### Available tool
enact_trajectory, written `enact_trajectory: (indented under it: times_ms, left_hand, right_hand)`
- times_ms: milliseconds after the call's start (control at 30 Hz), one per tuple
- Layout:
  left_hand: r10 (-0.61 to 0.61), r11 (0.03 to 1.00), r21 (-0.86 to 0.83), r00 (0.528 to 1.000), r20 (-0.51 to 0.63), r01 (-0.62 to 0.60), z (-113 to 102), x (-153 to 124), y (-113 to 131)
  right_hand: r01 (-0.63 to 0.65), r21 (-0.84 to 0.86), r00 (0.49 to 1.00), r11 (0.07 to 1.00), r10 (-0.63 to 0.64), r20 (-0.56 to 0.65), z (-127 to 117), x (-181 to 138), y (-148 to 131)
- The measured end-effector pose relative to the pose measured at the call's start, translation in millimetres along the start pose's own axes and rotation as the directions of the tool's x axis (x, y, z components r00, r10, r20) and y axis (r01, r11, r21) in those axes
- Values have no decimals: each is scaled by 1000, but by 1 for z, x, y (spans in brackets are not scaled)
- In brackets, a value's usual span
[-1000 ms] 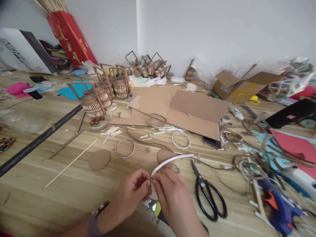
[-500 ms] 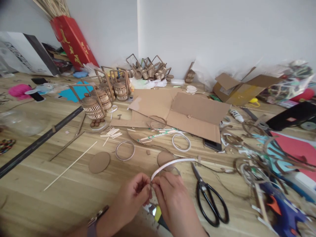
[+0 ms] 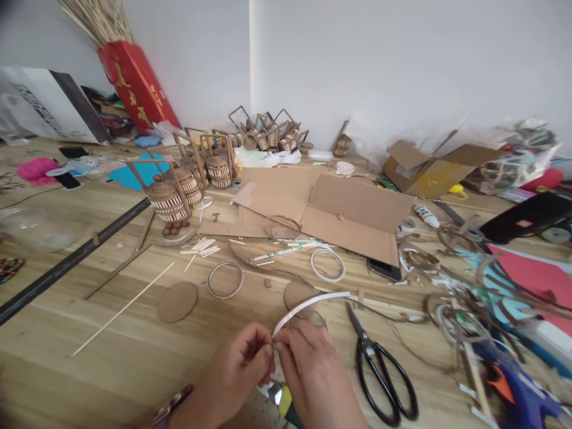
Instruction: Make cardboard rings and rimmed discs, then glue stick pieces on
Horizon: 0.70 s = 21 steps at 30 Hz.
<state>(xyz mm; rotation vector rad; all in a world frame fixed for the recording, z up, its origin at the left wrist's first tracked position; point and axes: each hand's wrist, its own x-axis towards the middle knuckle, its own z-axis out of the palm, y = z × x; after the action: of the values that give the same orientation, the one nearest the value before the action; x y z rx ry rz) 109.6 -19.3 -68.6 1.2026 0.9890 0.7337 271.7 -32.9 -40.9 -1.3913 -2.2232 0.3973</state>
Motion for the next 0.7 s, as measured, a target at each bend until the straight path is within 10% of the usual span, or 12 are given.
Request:
enact_trajectory:
  times_ms: [700]
  left_hand:
    - [-65,998,3,998,-10,65,2,4,0]
  right_hand:
    - [39,-31,990,999,-43,-136,25,-5,14]
